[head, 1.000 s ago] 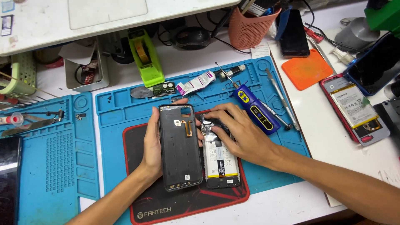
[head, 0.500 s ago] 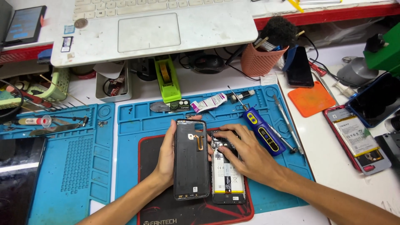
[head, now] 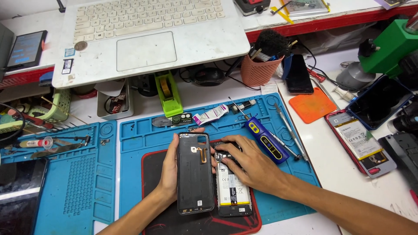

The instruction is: The person cleans the back cover of a disassembled smartphone using a toothbrush. They then use a screwdriver to remove screws from the internal frame of the phone's main body.

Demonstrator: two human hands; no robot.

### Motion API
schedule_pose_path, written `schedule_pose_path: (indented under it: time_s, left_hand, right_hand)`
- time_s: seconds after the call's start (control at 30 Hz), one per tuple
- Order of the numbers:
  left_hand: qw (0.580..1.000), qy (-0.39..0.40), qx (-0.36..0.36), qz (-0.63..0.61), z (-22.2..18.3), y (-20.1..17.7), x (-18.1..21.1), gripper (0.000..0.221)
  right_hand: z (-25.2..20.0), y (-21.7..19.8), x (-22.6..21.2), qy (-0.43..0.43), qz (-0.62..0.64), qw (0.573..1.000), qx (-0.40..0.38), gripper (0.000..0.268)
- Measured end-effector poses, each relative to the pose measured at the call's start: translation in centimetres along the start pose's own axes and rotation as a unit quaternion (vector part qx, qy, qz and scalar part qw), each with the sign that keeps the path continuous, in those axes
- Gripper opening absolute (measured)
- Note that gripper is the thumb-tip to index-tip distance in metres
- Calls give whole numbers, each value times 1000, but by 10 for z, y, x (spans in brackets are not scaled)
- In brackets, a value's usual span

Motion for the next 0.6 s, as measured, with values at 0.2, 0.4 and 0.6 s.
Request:
schedule_pose_path:
  time_s: [0.2,0.4,0.6]
  left_hand:
    - [1000,-5,15,14,2,-3,0,70]
    - [999,-7,20,25,1,-4,0,71]
    - [995,66,-47,62,7,-13,-7,76]
  right_hand:
    - [23,-60,7,-44,-86,969,225,30]
    - [53,-108,84,127,-115,951,257,31]
    - [56,-105,127,93,-184,942,265,21]
Point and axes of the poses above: each hand's wrist, its own z-axis towards the middle knuckle, its own y-axis out of the palm, x = y × z, the point moved 2 cm from there along z, towards the middle knuckle, and after that the axes turned 6 degrees about -z, right-handed, at the moved point
